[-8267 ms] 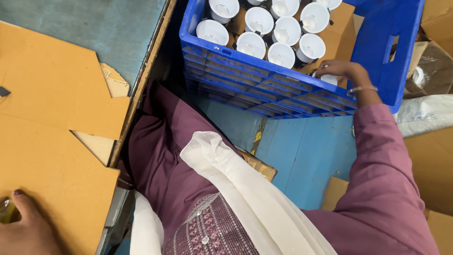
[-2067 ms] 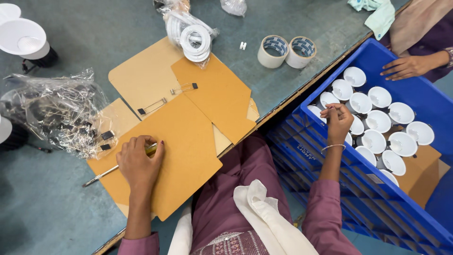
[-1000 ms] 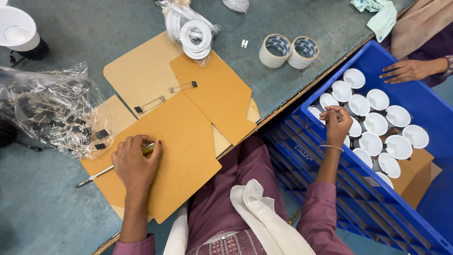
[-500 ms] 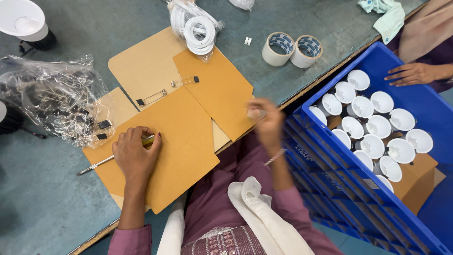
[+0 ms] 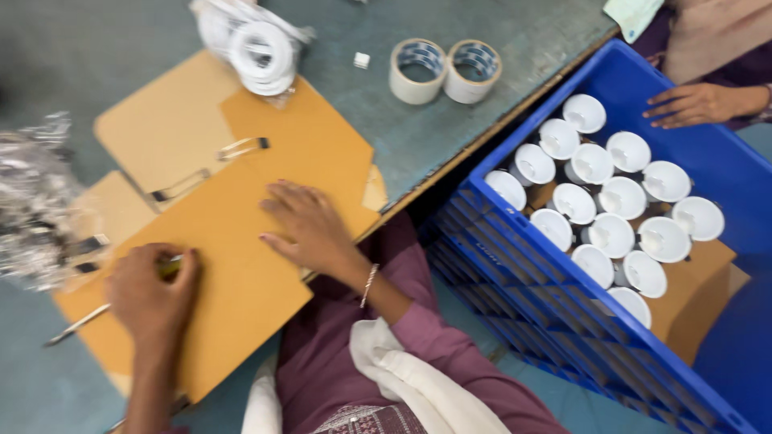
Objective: The person assembles small electrical components into white cylindrical housings. They insert black finned parts and wires, then use a yellow-handled screwdriver to tighten internal screws. Completed units are placed into a blue crate. The person repeats this process for multiple units.
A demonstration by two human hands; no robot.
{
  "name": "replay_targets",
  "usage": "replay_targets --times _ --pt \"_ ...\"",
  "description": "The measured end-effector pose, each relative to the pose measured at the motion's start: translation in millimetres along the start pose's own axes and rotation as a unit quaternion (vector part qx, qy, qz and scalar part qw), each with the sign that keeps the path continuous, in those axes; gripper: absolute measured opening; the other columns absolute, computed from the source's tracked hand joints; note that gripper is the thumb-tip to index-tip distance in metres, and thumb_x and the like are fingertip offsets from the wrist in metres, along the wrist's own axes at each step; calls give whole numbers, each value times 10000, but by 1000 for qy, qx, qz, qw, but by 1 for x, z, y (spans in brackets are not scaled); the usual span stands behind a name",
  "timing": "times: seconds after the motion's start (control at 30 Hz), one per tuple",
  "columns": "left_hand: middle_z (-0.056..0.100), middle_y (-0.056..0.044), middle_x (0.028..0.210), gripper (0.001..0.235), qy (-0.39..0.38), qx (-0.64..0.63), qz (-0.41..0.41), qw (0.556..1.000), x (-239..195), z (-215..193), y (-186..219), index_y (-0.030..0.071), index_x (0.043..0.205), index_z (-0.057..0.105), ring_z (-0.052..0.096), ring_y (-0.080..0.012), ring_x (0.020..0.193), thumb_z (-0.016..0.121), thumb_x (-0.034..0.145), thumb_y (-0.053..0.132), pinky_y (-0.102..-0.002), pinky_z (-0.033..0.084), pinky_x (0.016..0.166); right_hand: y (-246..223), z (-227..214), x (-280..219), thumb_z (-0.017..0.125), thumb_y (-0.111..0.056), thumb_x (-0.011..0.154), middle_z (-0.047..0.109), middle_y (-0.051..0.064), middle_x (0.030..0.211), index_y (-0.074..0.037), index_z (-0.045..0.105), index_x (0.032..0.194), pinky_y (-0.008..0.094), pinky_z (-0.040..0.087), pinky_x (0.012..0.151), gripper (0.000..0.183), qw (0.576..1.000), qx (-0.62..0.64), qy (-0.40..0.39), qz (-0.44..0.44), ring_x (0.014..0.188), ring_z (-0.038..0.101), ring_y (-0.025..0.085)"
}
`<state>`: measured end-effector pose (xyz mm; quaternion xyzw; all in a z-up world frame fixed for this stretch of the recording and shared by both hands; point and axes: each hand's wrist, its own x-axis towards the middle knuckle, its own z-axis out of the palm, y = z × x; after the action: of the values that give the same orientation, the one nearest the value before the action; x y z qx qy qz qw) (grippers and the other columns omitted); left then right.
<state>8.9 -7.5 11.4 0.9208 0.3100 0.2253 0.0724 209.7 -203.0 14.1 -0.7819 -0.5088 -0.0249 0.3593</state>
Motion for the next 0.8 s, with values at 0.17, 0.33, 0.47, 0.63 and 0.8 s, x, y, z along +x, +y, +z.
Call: replay_targets --times 0.17,0.33,0.47,0.63,0.8 --pt "651 -59 953 283 -11 55 1 998 -5 9 -10 114 902 657 599 -264 921 771 1032 338 -398 444 870 3 0 -1 633 -416 960 491 113 1541 -108 587 1338 481 334 1252 489 1000 1 2 3 1528 398 287" --pt "631 -76 956 270 -54 -125 -141 980 -17 12 -6 83 966 587 620 -248 919 734 1050 293 -371 492 869 4 -5 -2 631 -388 957 493 121 1552 -109 577 1350 495 328 1277 485 1000 7 -14 11 1539 404 297" --pt "631 -86 970 279 -69 -190 -172 964 -18 20 -8 49 977 568 636 -223 935 724 1067 262 -346 510 898 7 -12 -1 629 -355 958 499 129 1560 -103 579 1353 495 334 1299 472 999 38 -16 9 1550 411 307" --pt "608 -36 968 250 -16 46 -27 998 -23 24 -23 85 910 612 592 -193 939 736 1043 258 -290 480 872 5 -20 2 637 -332 965 507 142 1548 -89 587 1346 504 325 1286 455 998 51 -22 3 1545 411 320" --pt "608 13 944 271 -5 129 9 992 -23 30 -39 148 870 615 575 -184 955 708 1036 341 -304 436 890 6 -14 0 641 -326 959 514 139 1527 -86 601 1325 503 324 1266 439 999 42 -17 -6 1521 413 314"
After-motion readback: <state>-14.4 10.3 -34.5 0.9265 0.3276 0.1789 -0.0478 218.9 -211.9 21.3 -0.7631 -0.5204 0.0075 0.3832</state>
